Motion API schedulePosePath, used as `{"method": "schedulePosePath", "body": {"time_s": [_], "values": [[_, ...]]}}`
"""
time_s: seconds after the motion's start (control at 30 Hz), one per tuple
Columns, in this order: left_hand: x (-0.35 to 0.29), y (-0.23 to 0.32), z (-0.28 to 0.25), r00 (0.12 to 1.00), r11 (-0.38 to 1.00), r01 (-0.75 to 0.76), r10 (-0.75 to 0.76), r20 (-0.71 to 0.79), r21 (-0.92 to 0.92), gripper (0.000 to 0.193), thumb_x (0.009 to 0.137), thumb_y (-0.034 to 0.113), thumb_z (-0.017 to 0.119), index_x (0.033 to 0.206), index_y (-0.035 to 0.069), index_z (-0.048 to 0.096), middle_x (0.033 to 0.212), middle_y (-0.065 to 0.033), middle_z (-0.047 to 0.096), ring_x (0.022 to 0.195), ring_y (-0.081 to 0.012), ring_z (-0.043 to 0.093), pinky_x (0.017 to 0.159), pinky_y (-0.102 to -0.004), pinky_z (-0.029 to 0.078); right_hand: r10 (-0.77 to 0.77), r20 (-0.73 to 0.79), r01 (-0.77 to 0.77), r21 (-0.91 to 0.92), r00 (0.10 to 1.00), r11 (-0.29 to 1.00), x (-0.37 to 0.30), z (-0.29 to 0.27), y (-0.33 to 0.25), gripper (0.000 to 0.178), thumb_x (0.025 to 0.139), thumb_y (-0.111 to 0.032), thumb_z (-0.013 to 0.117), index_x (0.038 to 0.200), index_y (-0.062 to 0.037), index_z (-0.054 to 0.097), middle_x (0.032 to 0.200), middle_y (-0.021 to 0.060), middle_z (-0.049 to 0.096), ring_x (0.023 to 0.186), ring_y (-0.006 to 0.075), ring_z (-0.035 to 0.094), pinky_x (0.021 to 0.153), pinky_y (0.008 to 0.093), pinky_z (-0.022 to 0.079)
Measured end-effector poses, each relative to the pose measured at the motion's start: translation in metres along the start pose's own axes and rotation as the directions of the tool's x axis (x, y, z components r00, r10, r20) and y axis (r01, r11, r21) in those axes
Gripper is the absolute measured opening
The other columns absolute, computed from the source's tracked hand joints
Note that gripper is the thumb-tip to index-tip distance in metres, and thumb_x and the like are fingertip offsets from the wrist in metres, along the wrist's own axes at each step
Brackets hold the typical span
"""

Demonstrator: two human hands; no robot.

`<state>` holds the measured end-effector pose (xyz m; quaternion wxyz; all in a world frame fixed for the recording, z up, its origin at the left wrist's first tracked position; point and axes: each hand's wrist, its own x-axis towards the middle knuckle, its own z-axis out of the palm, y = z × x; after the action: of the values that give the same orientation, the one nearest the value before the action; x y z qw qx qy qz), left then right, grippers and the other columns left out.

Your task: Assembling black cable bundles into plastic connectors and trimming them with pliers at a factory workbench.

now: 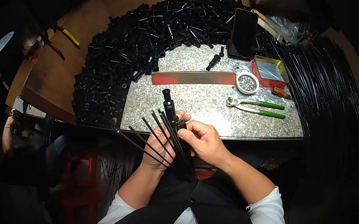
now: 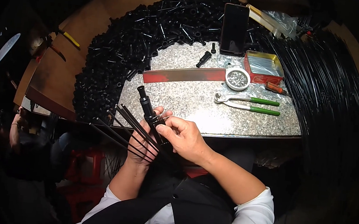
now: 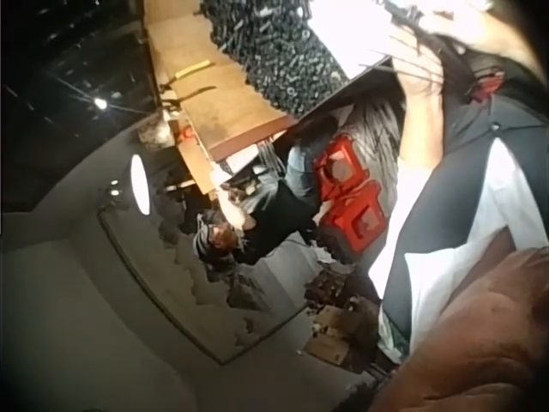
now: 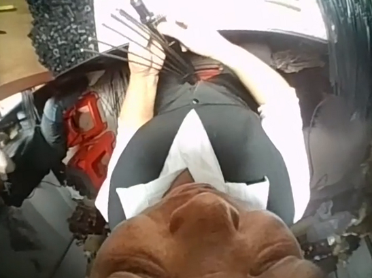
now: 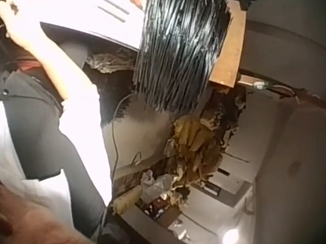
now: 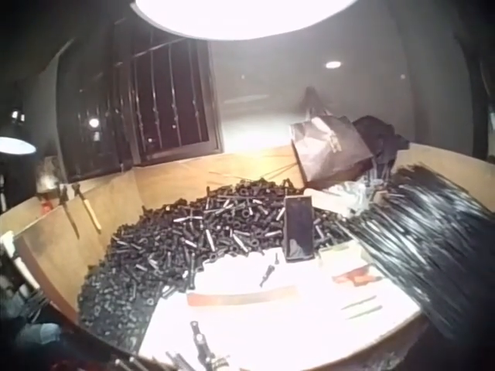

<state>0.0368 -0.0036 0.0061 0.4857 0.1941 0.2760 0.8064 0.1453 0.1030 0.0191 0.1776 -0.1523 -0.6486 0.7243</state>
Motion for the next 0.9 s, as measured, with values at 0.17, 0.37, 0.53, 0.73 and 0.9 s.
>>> {"method": "schedulePosePath", "body": {"time_s": [0.17, 0.37, 0.53, 0.73, 0.9], "values": [[0.001, 0.0, -0.002, 1.0, 0.999, -0.004, 0.003, 0.024, 0.036, 0.039, 0.092, 0.019, 0.054, 0.123, -0.004, 0.05, 0.127, -0.016, 0.05, 0.119, -0.0271, 0.05, 0.097, -0.0388, 0.046, 0.013, 0.057, -0.015, 0.019, 0.998, 1.0, 0.0, -0.002, -0.002, 0.025, 0.092, -0.024, 0.058, 0.079, -0.0034, 0.058, 0.058, -0.0007, 0.052, 0.045, 0.0062, 0.049, 0.042, 0.0214, 0.039], [0.0, 0.009, 0.011, 0.979, 1.0, 0.022, -0.022, 0.205, 0.003, 0.036, 0.094, 0.02, 0.051, 0.117, -0.007, 0.053, 0.13, -0.0211, 0.047, 0.1, -0.0304, 0.06, 0.075, -0.0385, 0.057, -0.007, 0.176, -0.007, 0.076, 0.984, 0.997, 0.002, -0.009, -0.002, 0.026, 0.092, -0.026, 0.057, 0.078, -0.0045, 0.059, 0.059, -0.0008, 0.051, 0.047, 0.006, 0.05, 0.043, 0.0213, 0.04], [0.001, 0.007, 0.0, 0.994, 0.997, -0.007, -0.001, 0.111, 0.073, 0.033, 0.094, 0.019, 0.052, 0.113, -0.007, 0.057, 0.132, -0.0212, 0.045, 0.104, -0.0285, 0.059, 0.078, -0.0389, 0.057, 0.023, 0.214, -0.036, 0.057, 0.977, 0.998, 0.0, -0.012, -0.008, 0.025, 0.093, -0.024, 0.057, 0.078, -0.0047, 0.058, 0.063, -0.002, 0.05, 0.051, 0.0054, 0.049, 0.047, 0.0206, 0.041], [0.004, 0.013, 0.005, 0.972, 0.97, 0.103, -0.145, 0.183, 0.222, 0.058, 0.089, 0.031, 0.059, 0.131, -0.003, 0.041, 0.142, -0.0265, 0.034, 0.126, -0.032, 0.044, 0.107, -0.0426, 0.034, 0.001, 0.204, -0.01, 0.047, 0.979, 0.999, -0.002, -0.013, -0.008, 0.026, 0.093, -0.027, 0.058, 0.078, -0.0053, 0.059, 0.06, -0.0018, 0.052, 0.047, 0.0058, 0.05, 0.043, 0.0208, 0.04], [0.002, 0.007, -0.001, 0.994, 0.994, 0.094, -0.091, 0.066, -0.049, 0.034, 0.083, 0.015, 0.067, 0.113, 0.0, 0.06, 0.131, -0.0113, 0.05, 0.132, -0.0293, 0.037, 0.104, -0.0424, 0.041, 0.002, 0.198, -0.017, 0.073, 0.98, 0.997, 0.0, -0.011, -0.009, 0.024, 0.092, -0.025, 0.059, 0.079, -0.0049, 0.059, 0.061, -0.0018, 0.053, 0.047, 0.0057, 0.05, 0.043, 0.0202, 0.039]]}}
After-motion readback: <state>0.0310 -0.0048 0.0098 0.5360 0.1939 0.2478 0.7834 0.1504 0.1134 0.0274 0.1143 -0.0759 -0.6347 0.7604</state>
